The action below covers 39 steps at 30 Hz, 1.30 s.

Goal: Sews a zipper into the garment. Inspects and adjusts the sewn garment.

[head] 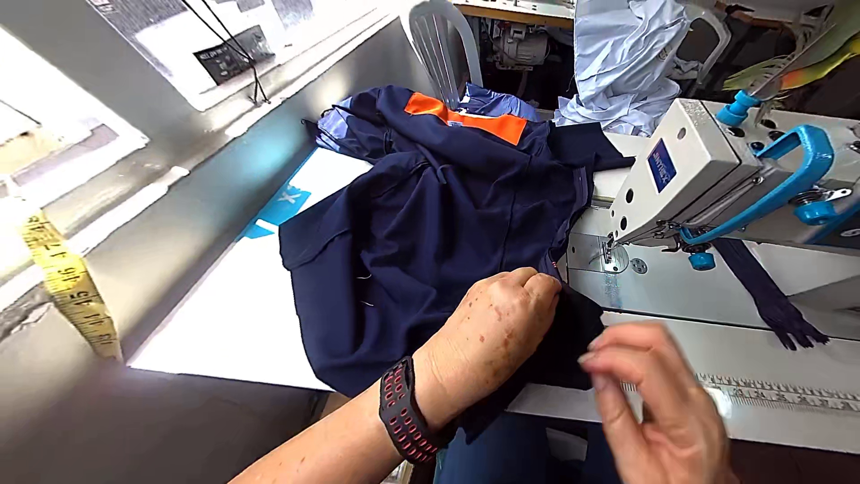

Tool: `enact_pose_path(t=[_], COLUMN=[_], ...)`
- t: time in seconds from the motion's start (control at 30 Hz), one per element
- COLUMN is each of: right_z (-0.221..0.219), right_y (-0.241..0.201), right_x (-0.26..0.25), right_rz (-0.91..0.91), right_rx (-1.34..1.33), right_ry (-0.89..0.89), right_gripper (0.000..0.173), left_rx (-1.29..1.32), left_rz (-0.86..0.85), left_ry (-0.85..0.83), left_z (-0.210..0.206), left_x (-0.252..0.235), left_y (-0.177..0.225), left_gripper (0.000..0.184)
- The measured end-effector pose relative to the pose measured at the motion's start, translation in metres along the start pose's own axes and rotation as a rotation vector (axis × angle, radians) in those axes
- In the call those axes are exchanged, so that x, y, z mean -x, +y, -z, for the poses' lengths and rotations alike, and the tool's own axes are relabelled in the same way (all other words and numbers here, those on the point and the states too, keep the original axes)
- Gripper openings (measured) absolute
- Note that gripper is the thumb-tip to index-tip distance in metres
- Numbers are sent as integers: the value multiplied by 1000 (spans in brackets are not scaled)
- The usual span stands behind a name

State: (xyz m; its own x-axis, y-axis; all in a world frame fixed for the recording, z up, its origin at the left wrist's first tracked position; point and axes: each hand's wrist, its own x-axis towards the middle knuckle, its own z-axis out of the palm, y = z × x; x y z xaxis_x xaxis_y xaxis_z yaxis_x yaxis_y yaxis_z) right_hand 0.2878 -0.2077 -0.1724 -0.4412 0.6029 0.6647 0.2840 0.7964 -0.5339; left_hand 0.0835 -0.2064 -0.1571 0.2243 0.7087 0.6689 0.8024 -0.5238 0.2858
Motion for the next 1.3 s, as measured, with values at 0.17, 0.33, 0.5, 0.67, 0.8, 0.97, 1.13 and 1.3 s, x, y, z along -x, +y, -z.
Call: enact_pose_path(t=[0.17, 0.33, 0.5, 0.67, 0.8, 0.97, 1.13, 1.3], right_z=[-52, -56, -59, -56, -51, -52, -57, -59], right_y=[-12, -16, -5, -6, -8, -18, -17, -19], right_x=[17, -10, -4, -5, -4, -5, -6, -4], right_rz=[-238, -889, -937, -987, -1072, -1149, -1149, -1186], right_rx=[-421, -1130, -1112, -1056, -1118, -1245, -1241, -1305], right_ry=[14, 175, 307, 409, 279, 264, 313, 351], right_gripper=[25, 16, 10, 12, 11, 14, 9, 9], left_rx=[-5, 11, 137, 79, 63, 132, 168, 132], left_rz=[-10, 98, 209, 208, 237, 282, 288, 263], left_ry=[-22, 13, 34, 41, 81, 114, 118, 94], left_z=[0, -5, -7, -14, -15, -16, -18, -22], left_x=[-3, 16, 35, 42, 43, 44, 43, 44], left_y=[9, 17, 15, 14, 14, 10, 12, 12], left_gripper=[21, 13, 13, 15, 18, 19, 19, 18])
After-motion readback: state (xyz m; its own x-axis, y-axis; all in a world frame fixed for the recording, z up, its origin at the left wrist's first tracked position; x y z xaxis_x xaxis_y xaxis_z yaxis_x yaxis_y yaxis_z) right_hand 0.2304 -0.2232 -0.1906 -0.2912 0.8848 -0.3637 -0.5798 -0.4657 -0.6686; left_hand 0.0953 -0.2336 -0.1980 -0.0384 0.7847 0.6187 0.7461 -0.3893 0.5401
